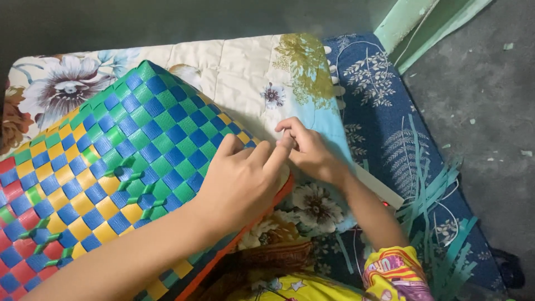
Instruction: A person is manually weaving and finishing a colorful plastic bag by tucking in plastic strips.
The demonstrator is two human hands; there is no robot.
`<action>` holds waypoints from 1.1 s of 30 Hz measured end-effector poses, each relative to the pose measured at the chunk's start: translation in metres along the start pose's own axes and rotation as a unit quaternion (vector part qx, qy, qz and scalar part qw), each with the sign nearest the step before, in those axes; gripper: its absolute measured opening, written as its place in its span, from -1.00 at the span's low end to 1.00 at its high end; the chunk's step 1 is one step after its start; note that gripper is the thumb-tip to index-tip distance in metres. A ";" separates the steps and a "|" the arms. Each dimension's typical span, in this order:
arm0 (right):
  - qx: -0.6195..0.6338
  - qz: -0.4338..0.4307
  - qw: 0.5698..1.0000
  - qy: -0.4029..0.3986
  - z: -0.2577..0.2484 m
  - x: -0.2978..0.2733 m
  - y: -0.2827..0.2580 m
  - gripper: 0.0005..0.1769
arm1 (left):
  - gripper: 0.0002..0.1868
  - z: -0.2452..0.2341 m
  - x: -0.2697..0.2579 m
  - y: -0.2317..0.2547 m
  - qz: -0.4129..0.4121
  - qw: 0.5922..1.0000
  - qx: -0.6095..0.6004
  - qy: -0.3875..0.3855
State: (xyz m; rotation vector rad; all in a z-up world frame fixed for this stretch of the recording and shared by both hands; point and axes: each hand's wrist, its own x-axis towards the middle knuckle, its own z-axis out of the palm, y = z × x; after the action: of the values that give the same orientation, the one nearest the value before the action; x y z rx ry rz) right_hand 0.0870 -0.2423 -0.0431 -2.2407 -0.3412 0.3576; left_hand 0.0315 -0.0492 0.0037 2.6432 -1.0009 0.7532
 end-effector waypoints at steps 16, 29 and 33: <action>0.065 -0.090 0.993 0.042 0.016 0.013 0.037 -0.49 | -0.80 0.007 -0.004 -0.001 0.007 1.000 0.004 0.018; -0.052 -0.069 0.996 0.039 0.011 0.008 0.024 -0.54 | -0.85 0.004 -0.002 -0.004 0.002 0.999 -0.044 0.013; -0.049 -0.060 0.996 0.031 0.010 0.007 0.021 -0.55 | -0.91 0.003 -0.001 -0.006 0.018 0.999 -0.035 -0.007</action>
State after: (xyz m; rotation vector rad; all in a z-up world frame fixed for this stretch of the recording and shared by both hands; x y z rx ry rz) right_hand 0.0926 -0.2460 -0.0669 -2.3084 -0.4673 0.2098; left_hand 0.0356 -0.0453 0.0007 2.5808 -1.0614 0.6933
